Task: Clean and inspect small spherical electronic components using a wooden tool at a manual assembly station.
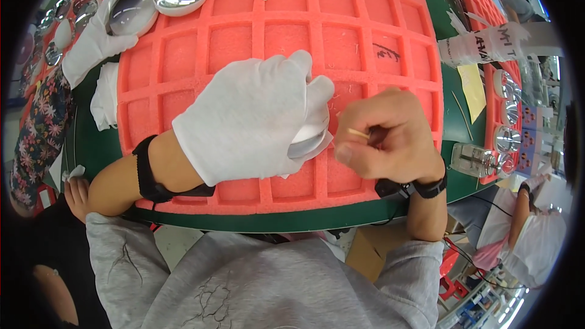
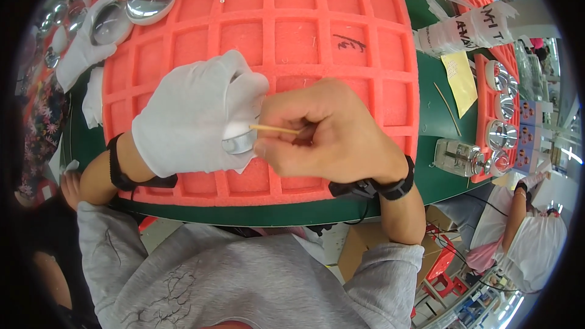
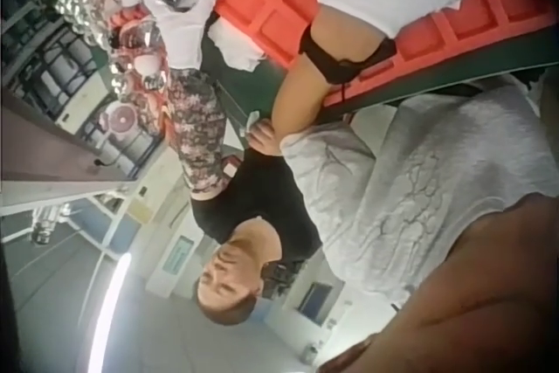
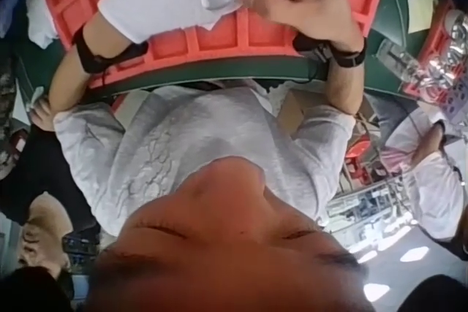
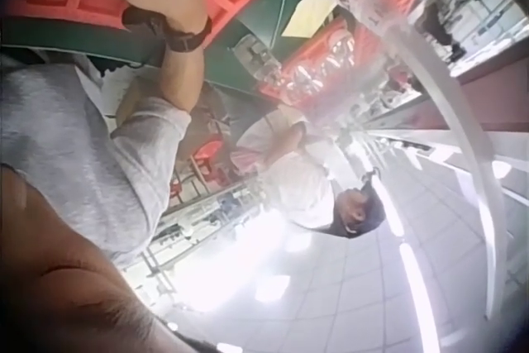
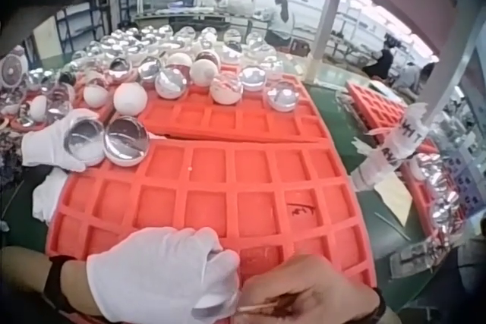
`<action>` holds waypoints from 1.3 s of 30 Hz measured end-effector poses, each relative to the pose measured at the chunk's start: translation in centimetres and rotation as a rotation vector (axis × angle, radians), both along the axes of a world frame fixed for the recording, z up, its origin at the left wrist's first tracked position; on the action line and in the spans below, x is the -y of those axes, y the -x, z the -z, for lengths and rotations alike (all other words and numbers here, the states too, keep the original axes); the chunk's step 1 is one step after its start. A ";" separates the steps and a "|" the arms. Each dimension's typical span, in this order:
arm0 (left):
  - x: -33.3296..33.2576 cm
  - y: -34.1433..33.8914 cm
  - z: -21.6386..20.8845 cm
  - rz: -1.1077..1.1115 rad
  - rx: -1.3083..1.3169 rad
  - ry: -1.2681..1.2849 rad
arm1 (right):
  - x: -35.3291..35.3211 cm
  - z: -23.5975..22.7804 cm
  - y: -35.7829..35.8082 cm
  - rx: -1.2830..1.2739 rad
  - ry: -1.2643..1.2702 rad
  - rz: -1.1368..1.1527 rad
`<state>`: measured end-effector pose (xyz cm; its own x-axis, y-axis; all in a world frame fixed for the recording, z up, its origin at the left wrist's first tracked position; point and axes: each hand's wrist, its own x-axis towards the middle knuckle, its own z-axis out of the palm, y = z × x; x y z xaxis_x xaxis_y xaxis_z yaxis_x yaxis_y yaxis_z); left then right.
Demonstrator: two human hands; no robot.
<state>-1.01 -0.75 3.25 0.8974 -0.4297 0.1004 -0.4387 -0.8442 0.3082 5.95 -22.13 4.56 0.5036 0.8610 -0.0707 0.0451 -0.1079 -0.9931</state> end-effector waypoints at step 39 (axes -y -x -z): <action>-1.5 -0.8 1.4 0.166 -0.037 0.362 | 1.8 0.5 -0.6 0.563 0.141 -0.142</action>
<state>-0.25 0.77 1.90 0.8244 -0.5122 0.2408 -0.5433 -0.5966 0.5907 6.52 -23.94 4.02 0.3777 0.9243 0.0552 0.5842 -0.1916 -0.7887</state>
